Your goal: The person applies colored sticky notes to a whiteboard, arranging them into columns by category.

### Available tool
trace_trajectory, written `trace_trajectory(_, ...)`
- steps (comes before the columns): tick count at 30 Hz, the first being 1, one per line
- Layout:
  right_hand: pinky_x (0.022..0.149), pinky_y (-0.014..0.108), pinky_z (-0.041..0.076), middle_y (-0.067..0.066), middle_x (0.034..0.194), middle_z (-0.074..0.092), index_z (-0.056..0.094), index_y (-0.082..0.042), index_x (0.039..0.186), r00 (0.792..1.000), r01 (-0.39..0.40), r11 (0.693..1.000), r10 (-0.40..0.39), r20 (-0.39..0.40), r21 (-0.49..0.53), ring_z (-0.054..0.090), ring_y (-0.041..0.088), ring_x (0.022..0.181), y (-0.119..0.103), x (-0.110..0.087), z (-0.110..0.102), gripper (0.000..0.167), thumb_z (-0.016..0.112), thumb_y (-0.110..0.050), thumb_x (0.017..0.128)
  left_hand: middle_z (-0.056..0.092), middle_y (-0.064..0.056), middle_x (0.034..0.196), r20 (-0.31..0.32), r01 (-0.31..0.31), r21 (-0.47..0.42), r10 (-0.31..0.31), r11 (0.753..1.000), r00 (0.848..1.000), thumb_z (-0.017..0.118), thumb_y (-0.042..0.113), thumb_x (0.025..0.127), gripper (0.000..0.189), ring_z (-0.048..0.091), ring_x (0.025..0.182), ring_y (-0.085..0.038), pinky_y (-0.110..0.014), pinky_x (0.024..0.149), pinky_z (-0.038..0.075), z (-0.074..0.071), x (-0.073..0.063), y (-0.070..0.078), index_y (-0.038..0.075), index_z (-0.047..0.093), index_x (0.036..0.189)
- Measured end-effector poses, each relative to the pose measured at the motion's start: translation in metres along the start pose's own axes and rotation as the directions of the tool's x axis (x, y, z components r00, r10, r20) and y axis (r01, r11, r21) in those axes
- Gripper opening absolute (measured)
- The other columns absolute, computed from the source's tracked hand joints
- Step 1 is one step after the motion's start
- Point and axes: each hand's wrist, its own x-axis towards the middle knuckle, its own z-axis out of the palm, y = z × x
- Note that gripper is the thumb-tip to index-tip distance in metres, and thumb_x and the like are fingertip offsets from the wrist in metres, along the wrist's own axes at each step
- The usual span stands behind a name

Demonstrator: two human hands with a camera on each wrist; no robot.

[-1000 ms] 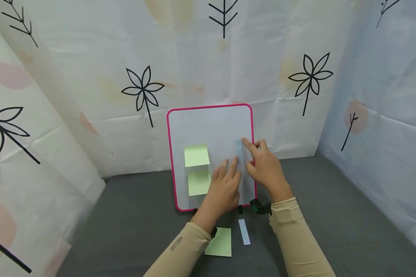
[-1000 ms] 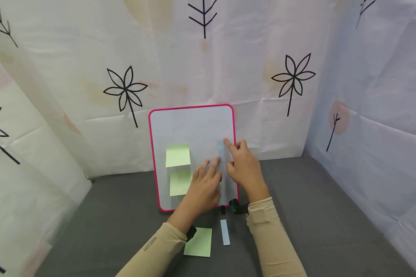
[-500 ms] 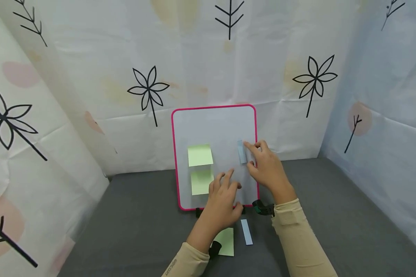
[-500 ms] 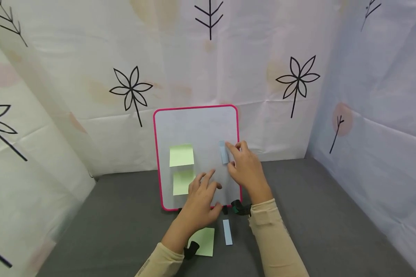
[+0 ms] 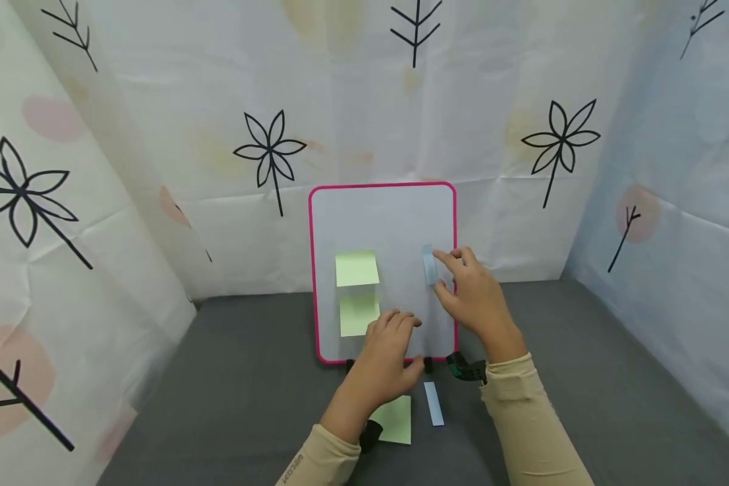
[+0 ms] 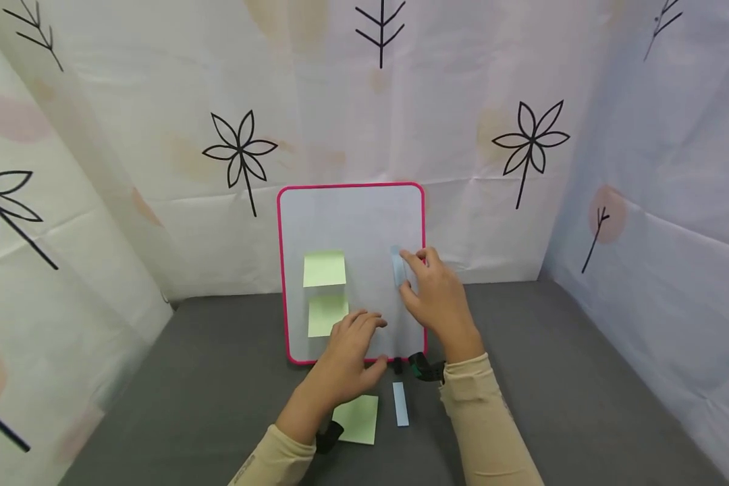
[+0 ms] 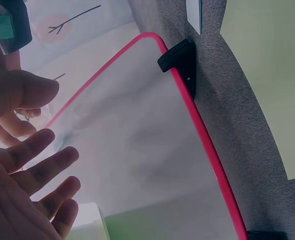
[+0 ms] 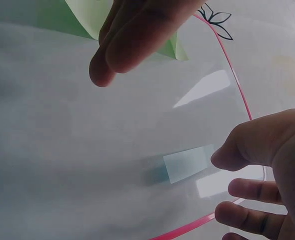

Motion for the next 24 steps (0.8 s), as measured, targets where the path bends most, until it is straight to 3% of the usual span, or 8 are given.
trace_trajectory(6, 0.058, 0.032, 0.042, 0.017, 0.124, 0.062, 0.07, -0.008, 0.137, 1.0, 0.009, 1.0, -0.009, 0.019, 0.001, 0.048, 0.017, 0.066, -0.0017, -0.001, -0.0024, 0.043, 0.069, -0.009, 0.094, 0.067, -0.003, 0.131, 0.001, -0.023, 0.01, 0.023, 1.0, 1.0, 0.077, 0.023, 0.092, 0.042, 0.055, 0.132, -0.024, -0.048, 0.106, 0.05, -0.0006, 0.001, -0.0032, 0.009, 0.065, 0.13)
trace_trajectory(16, 0.063, 0.035, 0.051, 0.012, 0.119, 0.064, 0.075, -0.006, 0.128, 0.997, 0.006, 0.999, -0.009, 0.07, 0.035, 0.063, 0.025, 0.082, -0.0063, -0.0045, -0.0021, 0.033, 0.069, -0.012, 0.096, 0.069, -0.004, 0.127, 0.022, -0.023, -0.005, 0.023, 1.0, 0.999, 0.078, 0.022, 0.093, 0.04, 0.057, 0.128, -0.024, -0.046, 0.104, 0.052, 0.0007, 0.001, -0.0044, 0.008, 0.066, 0.129)
trace_trajectory(24, 0.065, 0.035, 0.053, 0.011, 0.116, 0.065, 0.076, -0.006, 0.124, 0.993, 0.008, 1.0, -0.011, 0.116, 0.03, 0.065, 0.023, 0.083, -0.0068, -0.0071, -0.0033, 0.03, 0.07, -0.011, 0.096, 0.071, -0.005, 0.124, 0.02, -0.036, -0.017, 0.037, 0.999, 0.999, 0.078, 0.021, 0.092, 0.038, 0.059, 0.124, -0.024, -0.046, 0.102, 0.053, 0.0023, -0.0004, -0.0054, 0.007, 0.067, 0.126)
